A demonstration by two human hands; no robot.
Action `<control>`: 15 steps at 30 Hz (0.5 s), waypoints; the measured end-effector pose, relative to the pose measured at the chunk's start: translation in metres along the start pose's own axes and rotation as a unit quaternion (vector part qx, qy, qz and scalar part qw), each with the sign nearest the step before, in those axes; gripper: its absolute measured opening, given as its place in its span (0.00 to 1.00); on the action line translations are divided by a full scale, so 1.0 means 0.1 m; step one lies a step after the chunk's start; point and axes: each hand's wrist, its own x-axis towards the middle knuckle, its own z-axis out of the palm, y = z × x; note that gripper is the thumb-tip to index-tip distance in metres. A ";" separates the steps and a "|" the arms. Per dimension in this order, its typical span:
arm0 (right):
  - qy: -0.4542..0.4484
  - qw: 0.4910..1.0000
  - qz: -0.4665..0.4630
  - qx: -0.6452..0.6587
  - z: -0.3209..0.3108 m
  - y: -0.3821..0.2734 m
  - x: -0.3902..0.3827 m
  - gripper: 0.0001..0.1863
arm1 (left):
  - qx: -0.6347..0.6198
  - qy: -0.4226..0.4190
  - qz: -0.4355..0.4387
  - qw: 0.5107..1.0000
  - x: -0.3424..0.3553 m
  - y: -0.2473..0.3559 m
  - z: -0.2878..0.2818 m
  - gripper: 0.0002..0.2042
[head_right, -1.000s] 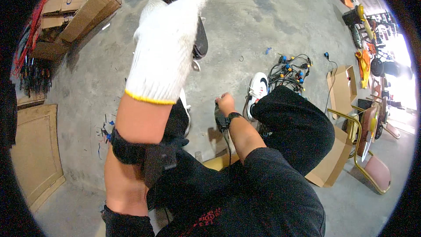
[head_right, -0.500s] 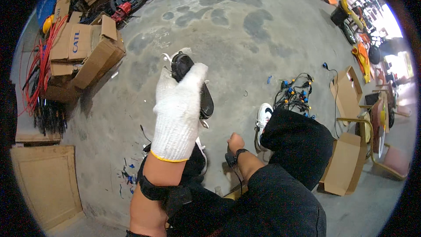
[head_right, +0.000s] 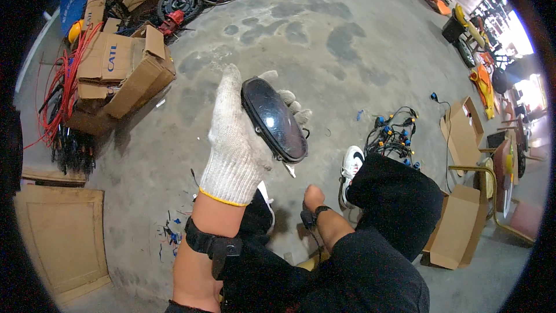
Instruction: Assembling or repairing a motorcycle component using a screwdriver.
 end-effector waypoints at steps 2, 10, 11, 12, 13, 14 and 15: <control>0.001 1.000 0.008 0.014 -0.01 0.02 -0.02 0.09 | -0.006 -0.001 0.009 1.000 0.01 -0.01 -0.01 0.32; 0.021 0.997 -0.025 0.071 -0.05 0.16 0.00 0.08 | -0.047 -0.061 -0.012 0.997 0.04 -0.09 0.03 0.33; 0.024 0.996 -0.014 0.079 -0.05 0.18 0.01 0.07 | -0.049 -0.060 -0.008 0.997 0.06 -0.10 0.04 0.33; 0.022 0.996 -0.028 0.076 -0.07 0.20 0.04 0.07 | -0.060 -0.049 -0.017 0.997 0.07 -0.12 0.05 0.33; 0.035 0.996 -0.027 0.077 -0.08 0.22 0.06 0.07 | -0.075 -0.045 -0.023 0.996 0.09 -0.14 0.07 0.32; 0.030 0.997 -0.009 0.073 -0.10 0.23 0.08 0.07 | -0.078 -0.042 -0.031 0.996 0.09 -0.15 0.08 0.31; 0.044 0.995 -0.048 0.070 -0.12 0.25 0.10 0.07 | -0.088 -0.056 -0.023 0.994 0.09 -0.16 0.08 0.31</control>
